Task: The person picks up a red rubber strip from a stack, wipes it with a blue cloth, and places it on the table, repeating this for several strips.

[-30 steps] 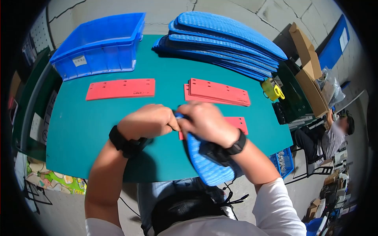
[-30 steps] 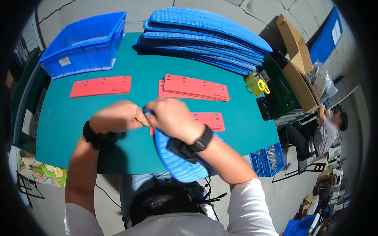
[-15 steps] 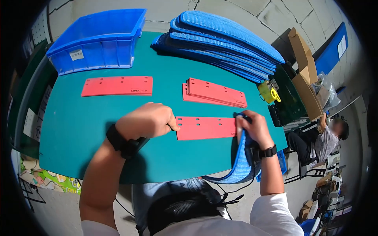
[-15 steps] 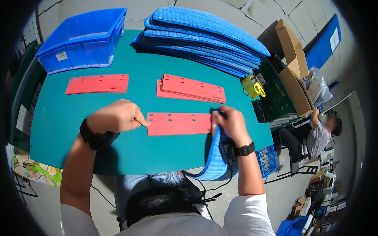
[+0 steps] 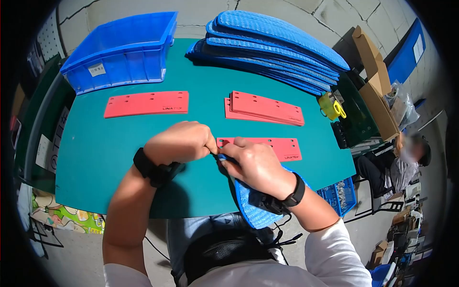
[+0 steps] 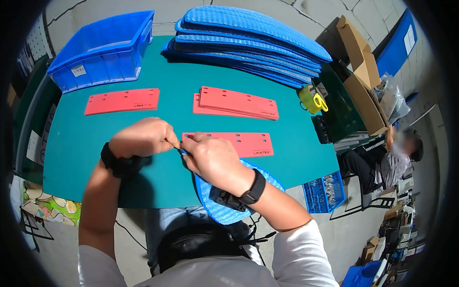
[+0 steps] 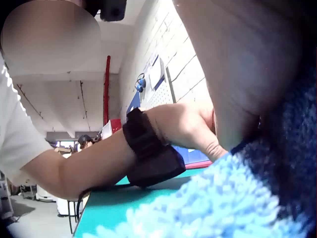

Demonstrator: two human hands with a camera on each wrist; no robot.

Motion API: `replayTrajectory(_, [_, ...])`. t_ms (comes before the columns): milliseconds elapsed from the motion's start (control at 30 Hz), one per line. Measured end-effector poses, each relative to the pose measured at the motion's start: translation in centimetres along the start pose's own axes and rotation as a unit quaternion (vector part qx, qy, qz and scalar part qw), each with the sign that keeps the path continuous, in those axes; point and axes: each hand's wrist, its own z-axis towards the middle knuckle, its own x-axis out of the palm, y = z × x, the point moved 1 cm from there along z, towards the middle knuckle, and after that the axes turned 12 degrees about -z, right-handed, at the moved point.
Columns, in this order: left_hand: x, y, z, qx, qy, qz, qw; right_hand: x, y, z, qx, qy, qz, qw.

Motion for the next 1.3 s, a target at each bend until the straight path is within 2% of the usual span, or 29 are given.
replayTrajectory(100, [0.5,0.5,-0.1,0.008,-0.021,-0.014,1.000,-0.4,-1.7,-1.2,0.027,-0.007,0.015,0.999])
replayTrajectory(200, [0.5,0.0,-0.4,0.030,-0.039,-0.005,0.999,-1.9,-4.8,-3.9,0.127,0.033,-0.027,0.991])
replayTrajectory(300, [0.8,-0.8,-0.1,0.044,-0.041,0.021,0.998,-2.5,-9.1,-7.0,0.211,0.004,0.011,0.977])
replayTrajectory(400, [1.1,-1.4,0.6,0.021,-0.009,0.016,1.000,-3.7,-11.2,-8.6,0.267,0.013,-0.064,0.962])
replayTrajectory(433, [1.2,-2.0,0.7,0.005,-0.007,0.052,0.999,-3.9,-11.6,-8.7,0.278,0.018,-0.098,0.955])
replayTrajectory(500, [1.6,-2.5,1.0,-0.005,-0.001,0.091,0.996,-3.7,-11.5,-8.0,0.224,-0.025,-0.123,0.966])
replayTrajectory(567, [2.2,-2.4,0.9,0.035,-0.047,0.130,0.990,-3.3,-9.3,-5.9,0.190,-0.023,-0.123,0.974])
replayTrajectory(600, [2.5,-2.4,0.8,0.043,-0.041,0.136,0.989,-2.9,-7.9,-4.6,0.161,-0.031,-0.118,0.979])
replayTrajectory(667, [2.6,-2.5,0.5,0.087,-0.117,0.105,0.984,-1.8,-5.6,-2.2,0.099,-0.069,-0.083,0.989])
replayTrajectory(767, [2.7,-3.1,0.3,0.092,-0.121,0.142,0.978,0.2,-4.2,-0.5,0.056,-0.043,-0.056,0.996])
replayTrajectory(833, [2.5,-3.3,0.4,0.085,-0.112,0.152,0.978,-0.1,-5.4,-0.8,0.072,-0.033,-0.006,0.997])
replayTrajectory(933, [2.7,-3.1,0.3,0.080,-0.109,0.145,0.980,-0.9,-9.5,-3.1,0.159,-0.008,-0.030,0.987])
replayTrajectory(967, [2.8,-3.0,0.3,0.077,-0.109,0.147,0.980,-0.8,-11.6,-4.3,0.167,-0.051,-0.029,0.984])
replayTrajectory(1000, [2.7,-3.0,0.2,0.073,-0.109,0.150,0.980,-1.3,-13.0,-5.5,0.213,-0.046,0.004,0.976])
replayTrajectory(1133, [2.7,-3.1,0.2,0.068,-0.111,0.151,0.980,-2.7,-16.9,-9.5,0.322,-0.026,-0.055,0.945])
replayTrajectory(1167, [2.6,-2.9,0.2,0.071,-0.108,0.143,0.981,-2.8,-17.5,-10.1,0.349,-0.014,-0.036,0.936])
replayTrajectory(1300, [2.7,-3.1,0.4,0.069,-0.106,0.149,0.981,-2.7,-17.4,-10.2,0.352,-0.034,-0.047,0.934])
